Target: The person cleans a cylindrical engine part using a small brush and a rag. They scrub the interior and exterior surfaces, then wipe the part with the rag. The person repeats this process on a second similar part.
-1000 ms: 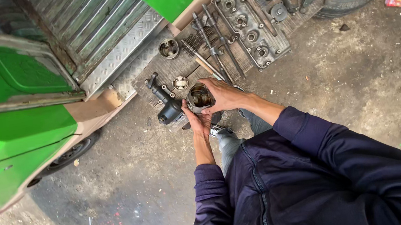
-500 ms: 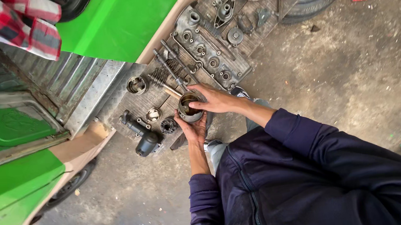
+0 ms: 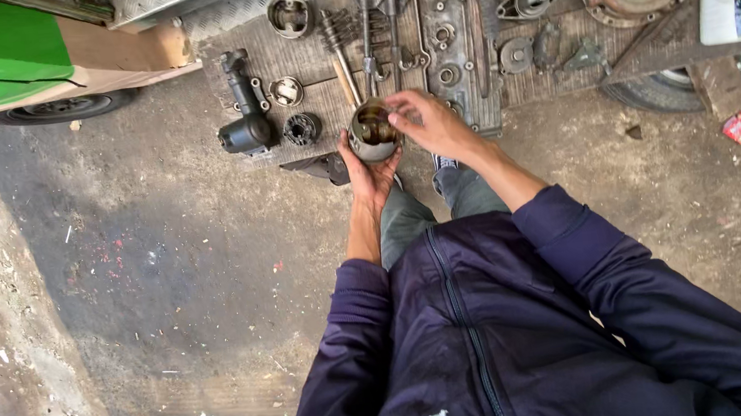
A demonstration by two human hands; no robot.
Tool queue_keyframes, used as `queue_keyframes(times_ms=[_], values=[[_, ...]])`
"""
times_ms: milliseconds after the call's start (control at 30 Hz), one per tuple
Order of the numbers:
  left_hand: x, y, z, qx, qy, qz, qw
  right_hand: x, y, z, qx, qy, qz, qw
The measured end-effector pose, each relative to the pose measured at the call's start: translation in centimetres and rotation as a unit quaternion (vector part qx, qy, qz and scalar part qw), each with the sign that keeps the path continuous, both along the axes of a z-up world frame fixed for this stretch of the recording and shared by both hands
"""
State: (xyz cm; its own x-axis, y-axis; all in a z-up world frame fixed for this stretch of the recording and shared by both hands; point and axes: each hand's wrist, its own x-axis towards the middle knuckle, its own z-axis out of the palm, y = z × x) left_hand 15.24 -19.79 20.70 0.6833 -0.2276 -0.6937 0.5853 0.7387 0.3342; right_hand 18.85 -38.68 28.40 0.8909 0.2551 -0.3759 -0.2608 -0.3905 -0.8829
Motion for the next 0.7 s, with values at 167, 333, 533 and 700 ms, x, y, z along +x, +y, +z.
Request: queue_keyframes(times_ms=[167,333,533,700], values=[[-1.3,3.1,-0.8,-0.002,0.030,0.069,0.997,0.4,3.4,-1.2,0.016,-0.021,0.044,0.999],[-2.3,6.2,-2.3,0.069,0.071,0.093,0.991,1.2,7.0,-2.9,0.028,-0.036,0.070,0.996],[-2.9,8.3,-4.9,0.117,0.118,0.109,0.980,5.5,9.9,-9.4,-0.212,-0.013,0.140,0.967],[-2.4,9.0,-6.5,0.118,0.115,0.114,0.980,8.5,11.0,-19.3,-0.317,-0.051,0.235,0.917]])
